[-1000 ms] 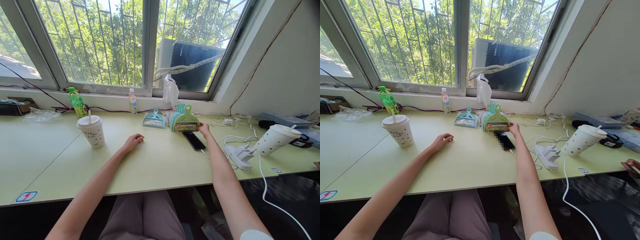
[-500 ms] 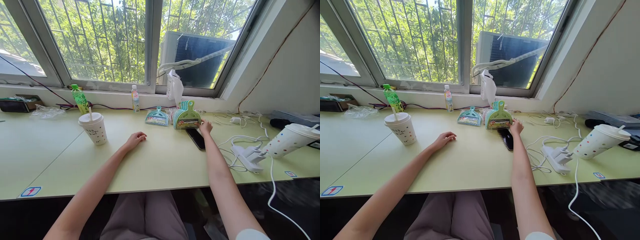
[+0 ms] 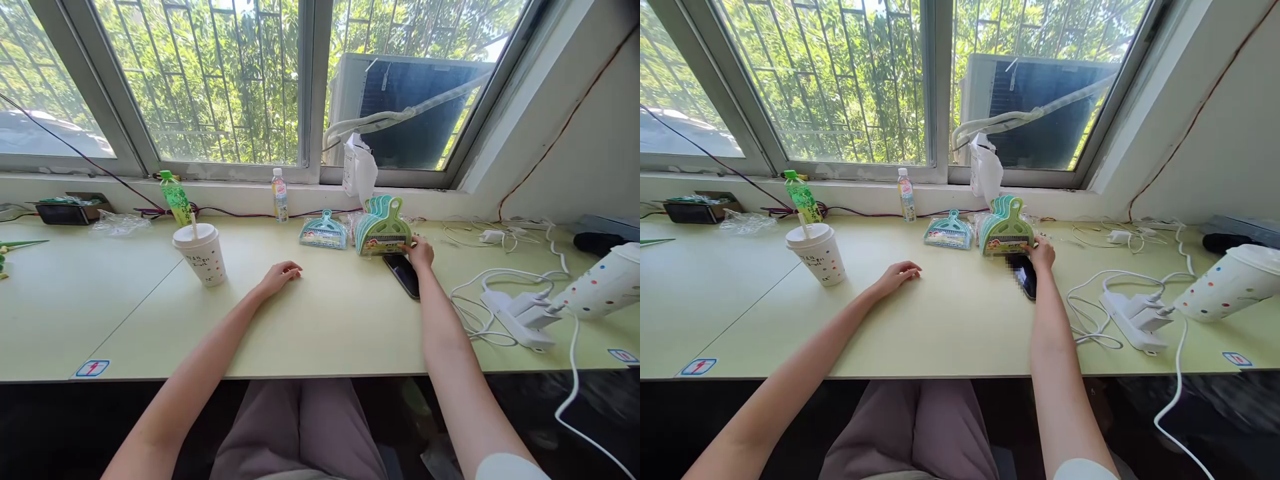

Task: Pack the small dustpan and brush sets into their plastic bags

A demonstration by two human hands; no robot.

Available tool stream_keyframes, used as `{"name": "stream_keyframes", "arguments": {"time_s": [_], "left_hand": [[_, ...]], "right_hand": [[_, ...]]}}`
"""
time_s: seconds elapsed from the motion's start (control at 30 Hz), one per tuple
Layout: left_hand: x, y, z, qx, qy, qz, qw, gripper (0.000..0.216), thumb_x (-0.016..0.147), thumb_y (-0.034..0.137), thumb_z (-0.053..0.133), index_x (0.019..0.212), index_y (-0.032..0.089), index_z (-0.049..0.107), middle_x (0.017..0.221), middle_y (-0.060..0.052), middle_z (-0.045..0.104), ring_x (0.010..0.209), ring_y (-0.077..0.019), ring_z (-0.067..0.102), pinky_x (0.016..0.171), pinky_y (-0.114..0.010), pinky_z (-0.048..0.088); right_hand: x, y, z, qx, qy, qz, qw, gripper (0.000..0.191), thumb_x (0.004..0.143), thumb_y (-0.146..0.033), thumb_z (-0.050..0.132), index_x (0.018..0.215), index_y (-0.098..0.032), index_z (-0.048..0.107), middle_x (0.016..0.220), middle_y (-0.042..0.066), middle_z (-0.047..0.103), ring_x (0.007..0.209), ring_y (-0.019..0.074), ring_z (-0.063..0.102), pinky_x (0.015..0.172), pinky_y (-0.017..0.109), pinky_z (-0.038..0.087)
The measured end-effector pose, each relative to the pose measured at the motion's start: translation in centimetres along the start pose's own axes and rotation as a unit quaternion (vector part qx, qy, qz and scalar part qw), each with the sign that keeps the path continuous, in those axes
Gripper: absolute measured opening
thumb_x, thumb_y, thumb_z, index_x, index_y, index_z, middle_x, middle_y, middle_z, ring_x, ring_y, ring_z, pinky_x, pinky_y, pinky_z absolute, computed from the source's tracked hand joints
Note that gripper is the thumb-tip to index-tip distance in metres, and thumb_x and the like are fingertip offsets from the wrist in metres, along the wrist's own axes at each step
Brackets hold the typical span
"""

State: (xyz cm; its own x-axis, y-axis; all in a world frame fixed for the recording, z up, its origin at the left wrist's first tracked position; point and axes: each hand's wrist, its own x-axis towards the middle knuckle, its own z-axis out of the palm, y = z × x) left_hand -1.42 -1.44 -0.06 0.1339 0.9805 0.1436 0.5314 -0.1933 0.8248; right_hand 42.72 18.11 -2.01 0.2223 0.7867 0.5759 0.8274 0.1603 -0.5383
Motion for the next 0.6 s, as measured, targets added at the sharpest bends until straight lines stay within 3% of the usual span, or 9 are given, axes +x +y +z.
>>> {"name": "stream_keyframes", "arguments": {"time_s": [0.2, 0.33, 0.4, 0.47, 0.53, 0.6], "left_hand": [[-0.1, 0.3, -0.1, 0.002, -0.008, -0.006, 1.0, 0.04, 0.082, 0.048, 0.047, 0.1, 0.018, 0.066, 0.094, -0.007, 0.07, 0.081, -0.0186, 0.06, 0.066, -0.028, 0.047], [-0.1, 0.2, -0.1, 0.008, -0.008, 0.001, 1.0, 0.04, 0.083, 0.047, 0.047, 0.101, 0.018, 0.066, 0.094, -0.007, 0.07, 0.081, -0.0186, 0.06, 0.069, -0.029, 0.048], [-0.1, 0.2, 0.0, 0.008, -0.008, 0.005, 1.0, 0.039, 0.082, 0.047, 0.047, 0.1, 0.018, 0.066, 0.094, -0.007, 0.07, 0.081, -0.0191, 0.06, 0.07, -0.03, 0.048], [-0.1, 0.2, 0.0, 0.006, -0.008, 0.007, 1.0, 0.039, 0.082, 0.047, 0.047, 0.1, 0.018, 0.066, 0.093, -0.007, 0.071, 0.081, -0.0197, 0.061, 0.071, -0.031, 0.049], [-0.2, 0.2, -0.1, 0.005, -0.008, 0.01, 1.0, 0.038, 0.082, 0.046, 0.048, 0.099, 0.018, 0.067, 0.093, -0.007, 0.071, 0.082, -0.0201, 0.061, 0.071, -0.031, 0.049], [-0.2, 0.2, -0.1, 0.006, -0.008, 0.011, 1.0, 0.038, 0.081, 0.046, 0.047, 0.099, 0.019, 0.067, 0.093, -0.007, 0.071, 0.082, -0.0201, 0.061, 0.071, -0.031, 0.049]], "right_hand": [[0.1, 0.8, 0.1, 0.066, -0.003, 0.034, 0.997, 0.071, 0.063, -0.051, 0.073, 0.122, -0.018, 0.051, 0.122, 0.013, 0.054, 0.076, 0.0172, 0.057, 0.075, 0.034, 0.045], [0.6, 0.5, -0.3, 0.083, -0.047, 0.017, 0.995, 0.078, 0.063, -0.047, 0.072, 0.13, -0.018, 0.043, 0.129, 0.017, 0.044, 0.088, 0.0202, 0.057, 0.083, 0.038, 0.045], [0.5, -1.1, -1.1, 0.059, -0.016, -0.011, 0.998, 0.073, 0.067, -0.042, 0.068, 0.131, -0.018, 0.041, 0.132, 0.018, 0.042, 0.103, 0.0258, 0.054, 0.09, 0.044, 0.043], [-0.4, -3.9, -1.8, 0.025, 0.065, -0.055, 0.996, 0.062, 0.074, -0.033, 0.06, 0.131, -0.018, 0.04, 0.134, 0.018, 0.04, 0.122, 0.0316, 0.043, 0.097, 0.05, 0.038], [-2.2, -7.5, -2.0, 0.021, 0.123, -0.112, 0.986, 0.051, 0.081, -0.02, 0.045, 0.132, -0.018, 0.04, 0.136, 0.017, 0.041, 0.131, 0.0301, 0.037, 0.104, 0.051, 0.032], [-4.6, -11.4, -1.2, 0.034, 0.08, -0.184, 0.979, 0.049, 0.084, -0.015, 0.037, 0.133, -0.017, 0.041, 0.134, 0.016, 0.045, 0.132, 0.0281, 0.037, 0.108, 0.05, 0.029]]}}
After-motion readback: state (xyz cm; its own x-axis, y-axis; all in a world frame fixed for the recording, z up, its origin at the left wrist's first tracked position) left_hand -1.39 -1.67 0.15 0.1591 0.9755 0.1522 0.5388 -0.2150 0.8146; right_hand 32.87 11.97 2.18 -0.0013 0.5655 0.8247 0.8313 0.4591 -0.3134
